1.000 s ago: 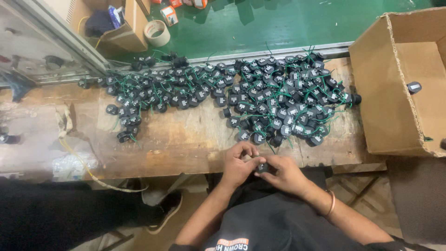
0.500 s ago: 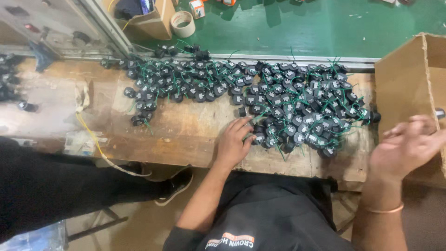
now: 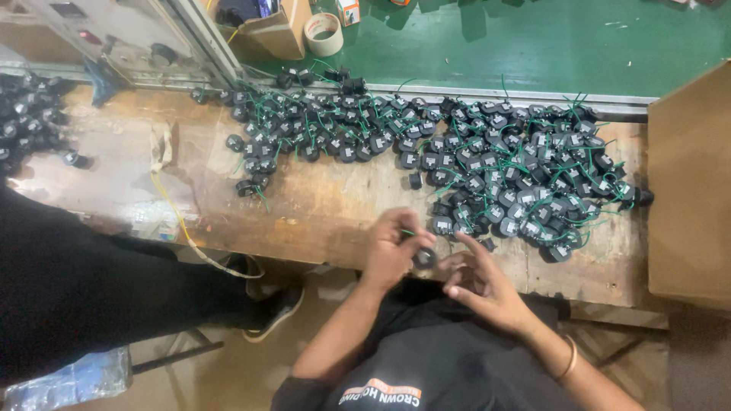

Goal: The person picks up black power adapters with green cords from a pile on the workbench, coils each cord around the adapter by hand, and places the coiled units into a cardboard box beside the bench, repeating this for many units throughout the clip.

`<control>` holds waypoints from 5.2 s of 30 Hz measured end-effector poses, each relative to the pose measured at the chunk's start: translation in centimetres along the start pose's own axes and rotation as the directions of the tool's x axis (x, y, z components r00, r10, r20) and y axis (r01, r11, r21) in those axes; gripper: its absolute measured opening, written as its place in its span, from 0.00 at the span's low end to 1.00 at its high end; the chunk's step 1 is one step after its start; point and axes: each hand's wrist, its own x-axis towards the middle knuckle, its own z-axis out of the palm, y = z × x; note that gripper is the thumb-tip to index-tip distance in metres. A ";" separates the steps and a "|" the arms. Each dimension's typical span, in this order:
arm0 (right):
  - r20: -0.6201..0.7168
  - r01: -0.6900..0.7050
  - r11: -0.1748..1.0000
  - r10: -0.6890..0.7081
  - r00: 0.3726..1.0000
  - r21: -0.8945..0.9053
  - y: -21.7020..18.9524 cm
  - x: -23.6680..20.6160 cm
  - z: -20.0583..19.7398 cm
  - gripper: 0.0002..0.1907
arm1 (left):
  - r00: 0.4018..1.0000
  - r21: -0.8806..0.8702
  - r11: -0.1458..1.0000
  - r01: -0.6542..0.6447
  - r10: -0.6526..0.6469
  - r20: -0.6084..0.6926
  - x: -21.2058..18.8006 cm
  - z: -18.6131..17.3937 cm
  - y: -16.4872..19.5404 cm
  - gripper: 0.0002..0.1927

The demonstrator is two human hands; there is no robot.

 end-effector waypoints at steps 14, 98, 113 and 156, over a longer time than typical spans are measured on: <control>-0.281 -0.198 0.823 0.048 0.958 -0.533 1.6 -0.2 -0.2 0.14 | 0.927 0.523 0.808 -0.271 0.071 0.369 -2.2 2.7 -0.2 0.14; -0.099 0.035 0.998 -0.039 0.994 -0.044 4.6 -0.7 -1.3 0.35 | 0.843 0.859 0.181 -0.479 0.370 0.392 3.4 0.8 -4.2 0.20; -0.094 0.078 0.991 -0.089 0.992 -0.112 6.0 -1.3 -2.0 0.16 | 0.933 0.714 0.684 -0.148 0.336 -0.128 2.8 -3.2 -6.5 0.27; -0.088 0.241 0.869 -0.307 0.948 -0.432 5.0 -0.1 0.8 0.19 | 0.881 0.612 0.662 -0.433 0.168 0.442 -4.2 -1.0 0.3 0.12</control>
